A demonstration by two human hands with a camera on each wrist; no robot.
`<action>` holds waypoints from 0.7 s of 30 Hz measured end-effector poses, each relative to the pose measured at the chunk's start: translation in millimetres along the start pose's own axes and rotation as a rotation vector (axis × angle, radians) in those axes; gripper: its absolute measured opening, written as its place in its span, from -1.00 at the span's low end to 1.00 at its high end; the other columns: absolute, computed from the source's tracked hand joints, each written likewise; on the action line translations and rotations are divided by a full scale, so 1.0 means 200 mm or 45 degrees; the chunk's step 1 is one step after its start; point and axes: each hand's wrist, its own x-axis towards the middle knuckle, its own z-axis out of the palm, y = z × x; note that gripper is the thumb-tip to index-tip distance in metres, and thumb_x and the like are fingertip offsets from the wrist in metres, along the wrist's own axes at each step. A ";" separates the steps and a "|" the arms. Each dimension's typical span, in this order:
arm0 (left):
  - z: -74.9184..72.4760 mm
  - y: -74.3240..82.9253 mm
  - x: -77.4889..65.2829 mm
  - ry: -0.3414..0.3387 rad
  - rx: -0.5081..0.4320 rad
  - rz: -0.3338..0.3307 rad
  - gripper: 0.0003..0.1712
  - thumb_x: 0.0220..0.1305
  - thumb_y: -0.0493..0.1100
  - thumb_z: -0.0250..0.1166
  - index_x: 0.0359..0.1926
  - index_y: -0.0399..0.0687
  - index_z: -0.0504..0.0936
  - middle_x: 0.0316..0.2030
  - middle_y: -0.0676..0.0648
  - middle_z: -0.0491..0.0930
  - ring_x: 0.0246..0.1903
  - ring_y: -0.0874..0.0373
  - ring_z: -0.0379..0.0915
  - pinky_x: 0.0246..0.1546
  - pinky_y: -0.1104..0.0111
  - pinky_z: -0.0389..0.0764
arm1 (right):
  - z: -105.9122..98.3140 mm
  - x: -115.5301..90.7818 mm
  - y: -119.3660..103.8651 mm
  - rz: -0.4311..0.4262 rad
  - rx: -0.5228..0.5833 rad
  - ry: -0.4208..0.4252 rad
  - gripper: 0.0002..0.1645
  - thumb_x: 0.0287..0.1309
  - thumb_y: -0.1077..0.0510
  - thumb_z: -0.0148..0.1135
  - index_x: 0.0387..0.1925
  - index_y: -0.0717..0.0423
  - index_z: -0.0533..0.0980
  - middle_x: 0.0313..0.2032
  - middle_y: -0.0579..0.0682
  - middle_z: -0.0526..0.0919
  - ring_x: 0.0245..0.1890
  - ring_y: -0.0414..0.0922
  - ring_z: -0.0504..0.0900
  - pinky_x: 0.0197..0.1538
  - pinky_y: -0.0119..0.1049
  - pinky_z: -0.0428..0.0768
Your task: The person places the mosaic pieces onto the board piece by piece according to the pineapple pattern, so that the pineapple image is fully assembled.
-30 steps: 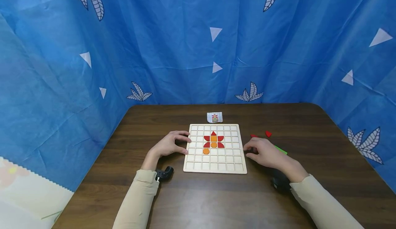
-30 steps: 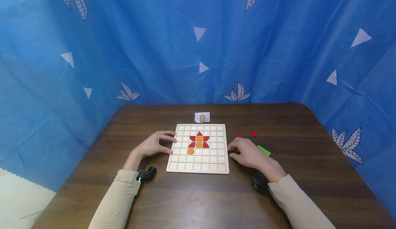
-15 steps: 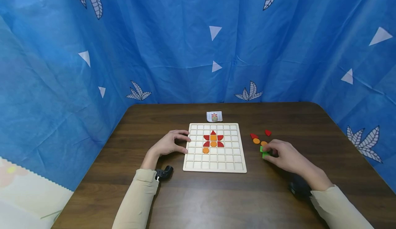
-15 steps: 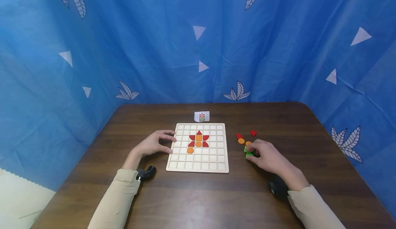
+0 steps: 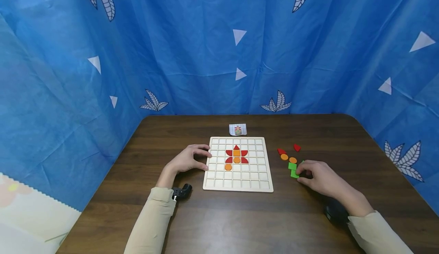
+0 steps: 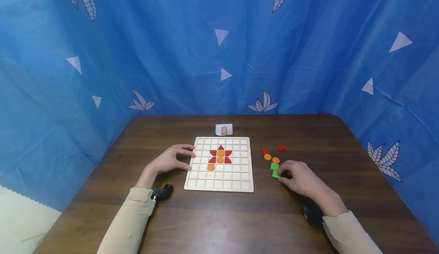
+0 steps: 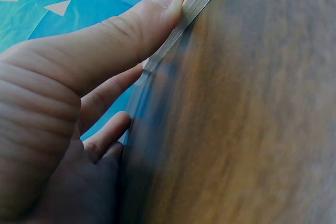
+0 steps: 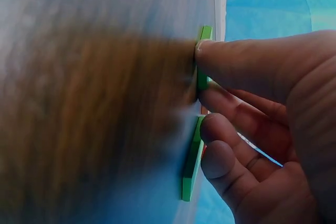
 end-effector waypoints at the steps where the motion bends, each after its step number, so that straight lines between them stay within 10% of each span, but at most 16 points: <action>1: 0.00 0.00 0.00 0.001 0.000 0.004 -0.52 -0.01 -0.04 0.66 0.00 0.16 0.81 0.36 -0.03 0.48 0.45 -0.10 0.19 0.47 -0.13 0.23 | 0.00 0.00 0.00 0.001 -0.001 -0.003 -0.78 0.03 0.20 0.58 -0.27 -0.06 0.70 -0.26 -0.20 0.65 -0.35 -0.22 0.46 -0.31 -0.38 0.54; 21: 0.00 0.01 -0.01 0.008 -0.007 -0.005 -0.54 -0.01 -0.06 0.67 -0.01 0.18 0.82 0.36 -0.02 0.49 0.45 -0.09 0.18 0.49 -0.13 0.20 | 0.00 0.11 -0.11 -0.040 0.074 -0.012 -0.76 0.05 0.23 0.53 -0.20 -0.01 0.71 -0.30 -0.16 0.66 -0.38 -0.21 0.45 -0.38 -0.41 0.50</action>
